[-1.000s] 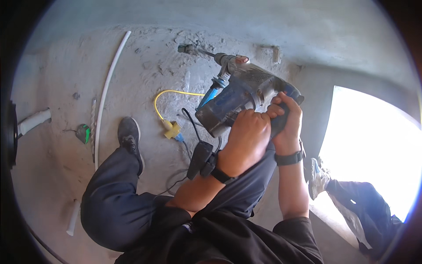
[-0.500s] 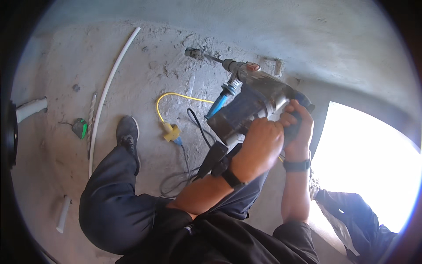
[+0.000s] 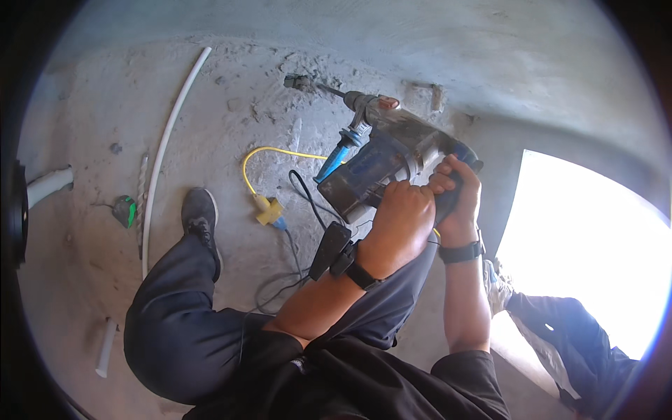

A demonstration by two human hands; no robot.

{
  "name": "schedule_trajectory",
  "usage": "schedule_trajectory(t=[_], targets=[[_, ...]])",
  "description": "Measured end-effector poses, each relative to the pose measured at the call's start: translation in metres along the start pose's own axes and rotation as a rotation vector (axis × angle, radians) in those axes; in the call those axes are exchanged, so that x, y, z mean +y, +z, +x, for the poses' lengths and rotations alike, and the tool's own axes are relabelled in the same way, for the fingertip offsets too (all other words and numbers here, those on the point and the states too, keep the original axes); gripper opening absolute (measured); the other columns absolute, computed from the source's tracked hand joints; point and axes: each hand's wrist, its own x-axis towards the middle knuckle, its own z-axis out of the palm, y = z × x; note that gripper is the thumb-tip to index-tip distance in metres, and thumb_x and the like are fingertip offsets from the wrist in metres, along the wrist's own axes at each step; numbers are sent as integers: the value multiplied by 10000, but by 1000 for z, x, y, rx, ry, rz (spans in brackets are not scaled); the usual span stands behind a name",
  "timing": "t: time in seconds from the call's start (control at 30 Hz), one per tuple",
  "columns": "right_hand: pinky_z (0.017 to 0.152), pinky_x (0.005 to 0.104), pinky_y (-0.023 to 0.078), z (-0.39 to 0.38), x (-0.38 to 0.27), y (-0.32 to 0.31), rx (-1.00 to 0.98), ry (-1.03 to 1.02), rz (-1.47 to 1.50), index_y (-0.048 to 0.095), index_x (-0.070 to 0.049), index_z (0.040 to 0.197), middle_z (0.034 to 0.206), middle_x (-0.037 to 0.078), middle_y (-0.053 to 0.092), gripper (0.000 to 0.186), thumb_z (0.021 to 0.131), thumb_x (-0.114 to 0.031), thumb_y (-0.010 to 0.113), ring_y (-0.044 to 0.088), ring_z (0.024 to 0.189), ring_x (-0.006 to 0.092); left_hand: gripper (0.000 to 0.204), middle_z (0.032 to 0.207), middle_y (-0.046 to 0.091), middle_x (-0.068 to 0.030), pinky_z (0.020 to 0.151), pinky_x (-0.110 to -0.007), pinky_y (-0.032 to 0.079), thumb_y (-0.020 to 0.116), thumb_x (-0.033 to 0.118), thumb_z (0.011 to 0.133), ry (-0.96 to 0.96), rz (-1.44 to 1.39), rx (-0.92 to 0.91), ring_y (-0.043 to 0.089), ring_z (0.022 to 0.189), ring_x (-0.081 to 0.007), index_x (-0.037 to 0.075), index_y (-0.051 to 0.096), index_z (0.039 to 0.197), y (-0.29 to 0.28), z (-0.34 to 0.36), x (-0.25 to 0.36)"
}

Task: The person breaks into a concrete wall using a demolition hammer.

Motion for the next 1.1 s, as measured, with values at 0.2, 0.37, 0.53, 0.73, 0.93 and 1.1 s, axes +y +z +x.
schedule_trajectory(t=[0.2,0.37,0.53,0.73,0.93,1.1], targets=[[493,237,379,-12,-14,-24,-102,48,91,549,-86,966,752,-7,503,49,933,-82,586,435,544,68,92,717,616,-130,718,-399,442,659,43,680,-7,-118,-71,619,772,-280,19,629,764,6,-5,10],[513,222,408,4,3,-5,20,21,7,548,-74,961,793,17,564,82,928,-111,614,469,559,66,128,710,613,-140,729,-414,447,676,15,668,3,-126,43,618,761,-307,4,614,780,4,-1,0],[503,219,387,-15,-17,-7,-129,40,6,544,-78,912,749,-22,507,67,949,-104,594,451,550,44,127,724,615,-156,726,-421,449,677,17,677,-18,-96,-9,615,760,-311,8,609,783,-2,-1,22],[503,228,383,3,-8,-5,8,15,-19,548,-88,931,754,-11,515,49,941,-102,593,438,543,57,34,705,607,-119,729,-409,446,645,45,710,-1,-103,22,614,731,-274,51,619,730,10,3,2],[486,225,357,2,-2,-3,-24,45,-46,530,-88,896,742,-26,495,72,944,-116,576,417,536,51,81,673,588,-143,685,-420,452,644,22,669,-19,-200,127,614,701,-312,29,594,732,22,-5,0],[502,213,373,-7,-14,-24,-78,31,23,524,-87,885,734,-29,497,101,940,-115,605,438,550,45,108,680,601,-153,680,-424,459,667,5,646,1,-189,76,619,699,-318,32,601,726,26,0,14]])
